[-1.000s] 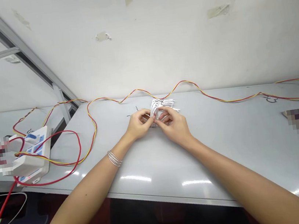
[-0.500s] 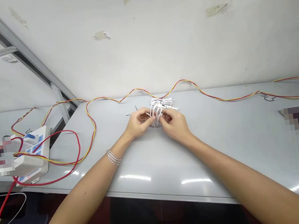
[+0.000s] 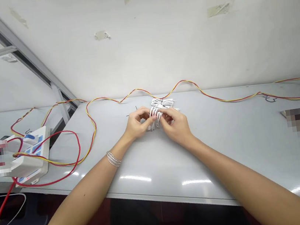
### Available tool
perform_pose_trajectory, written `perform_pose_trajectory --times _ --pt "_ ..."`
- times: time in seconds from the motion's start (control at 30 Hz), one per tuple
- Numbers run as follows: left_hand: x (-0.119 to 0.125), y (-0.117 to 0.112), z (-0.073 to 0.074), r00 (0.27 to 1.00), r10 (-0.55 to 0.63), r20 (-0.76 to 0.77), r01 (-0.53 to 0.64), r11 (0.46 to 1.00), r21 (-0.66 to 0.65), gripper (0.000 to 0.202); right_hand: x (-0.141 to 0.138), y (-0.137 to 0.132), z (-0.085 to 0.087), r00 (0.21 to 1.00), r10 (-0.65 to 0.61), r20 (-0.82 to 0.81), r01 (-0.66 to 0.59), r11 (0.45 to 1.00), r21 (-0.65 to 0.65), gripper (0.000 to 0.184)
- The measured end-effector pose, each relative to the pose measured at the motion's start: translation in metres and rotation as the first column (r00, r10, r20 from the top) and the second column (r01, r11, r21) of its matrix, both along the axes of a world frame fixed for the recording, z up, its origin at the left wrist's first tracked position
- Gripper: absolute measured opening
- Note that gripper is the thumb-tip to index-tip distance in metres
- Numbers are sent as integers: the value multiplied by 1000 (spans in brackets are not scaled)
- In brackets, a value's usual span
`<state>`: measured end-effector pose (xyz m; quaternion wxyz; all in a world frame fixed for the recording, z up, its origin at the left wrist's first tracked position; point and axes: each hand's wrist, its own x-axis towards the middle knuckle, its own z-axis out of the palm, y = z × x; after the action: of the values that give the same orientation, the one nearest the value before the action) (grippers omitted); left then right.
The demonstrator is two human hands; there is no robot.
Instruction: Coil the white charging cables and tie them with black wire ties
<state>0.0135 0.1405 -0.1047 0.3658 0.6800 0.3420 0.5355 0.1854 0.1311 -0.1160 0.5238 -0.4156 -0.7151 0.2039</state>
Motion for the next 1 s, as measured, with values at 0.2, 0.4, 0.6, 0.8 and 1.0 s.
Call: perform_pose_trajectory --times 0.2,0.4,0.6,0.8,1.0 --pt "0 1 -4 999 13 33 -9 994 -107 30 1 0 2 999 -38 -20 38 999 -24 21" --pt "0 -1 -3 996 -51 74 60 989 -132 28 1 1 4 995 -90 -48 85 992 -95 21" --pt "-2 2 -6 999 -52 3 52 998 -28 28 1 0 6 994 -47 -95 32 987 -159 22" --pt "-1 1 -6 995 -82 51 86 994 -74 35 2 0 6 994 -49 -98 32 985 -169 22" --pt "0 -1 -2 995 -81 55 90 981 -172 45 2 1 8 985 -112 -127 92 984 -152 20"
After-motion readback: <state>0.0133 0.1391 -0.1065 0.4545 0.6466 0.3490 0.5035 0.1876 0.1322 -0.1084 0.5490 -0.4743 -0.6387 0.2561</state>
